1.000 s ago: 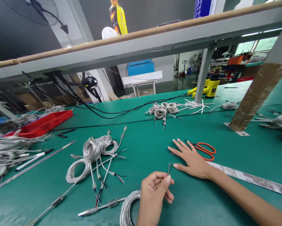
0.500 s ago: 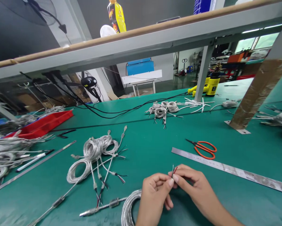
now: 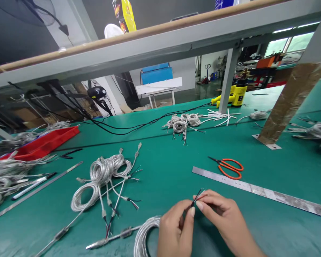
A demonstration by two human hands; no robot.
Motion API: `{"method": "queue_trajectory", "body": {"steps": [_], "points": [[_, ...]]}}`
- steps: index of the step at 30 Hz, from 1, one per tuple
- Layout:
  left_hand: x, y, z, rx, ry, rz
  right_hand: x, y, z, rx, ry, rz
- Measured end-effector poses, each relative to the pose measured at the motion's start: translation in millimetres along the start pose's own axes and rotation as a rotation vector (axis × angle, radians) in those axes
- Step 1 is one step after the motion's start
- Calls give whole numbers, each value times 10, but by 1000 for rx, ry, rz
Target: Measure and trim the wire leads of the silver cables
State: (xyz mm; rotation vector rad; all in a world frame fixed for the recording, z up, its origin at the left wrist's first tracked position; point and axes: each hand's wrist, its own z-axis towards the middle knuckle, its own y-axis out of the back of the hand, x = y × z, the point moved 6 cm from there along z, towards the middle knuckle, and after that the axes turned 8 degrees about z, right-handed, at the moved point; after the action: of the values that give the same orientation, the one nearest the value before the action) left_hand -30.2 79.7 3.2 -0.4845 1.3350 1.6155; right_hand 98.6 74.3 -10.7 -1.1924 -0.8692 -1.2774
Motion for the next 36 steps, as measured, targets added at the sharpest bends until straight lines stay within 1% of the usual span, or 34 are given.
{"method": "queue_trajectory", "body": {"steps": [5,8,11,13,17,20,25,30,33,36], "points": [[86,-52,39,105,140,-163,-94,-13,24,-16,-58,149],[107,-96,40,151,195,-296,-117,-38,21,10,-104,136],[135,-122,32,151,225,-333,-119,-50,14,31,-136,106],[172,-140,22,138,236,-315,-113,-45,7,23,-145,75],[234,-167,2,111,222,-253,-69,-26,-14,-17,-113,-24],[236,-169,-2,104,204,-209,-38,-40,-30,-8,-102,-93],[157,-141,0,99,177,-87,-1,-55,-48,10,-92,-135],[36,-107,-13,69,85,64,16,-37,-42,-13,-79,-208],[2,-102,-17,70,40,134,0,-36,-24,-25,-103,-188],[2,-106,-8,89,28,165,-48,-44,-23,-41,-145,-89]]}}
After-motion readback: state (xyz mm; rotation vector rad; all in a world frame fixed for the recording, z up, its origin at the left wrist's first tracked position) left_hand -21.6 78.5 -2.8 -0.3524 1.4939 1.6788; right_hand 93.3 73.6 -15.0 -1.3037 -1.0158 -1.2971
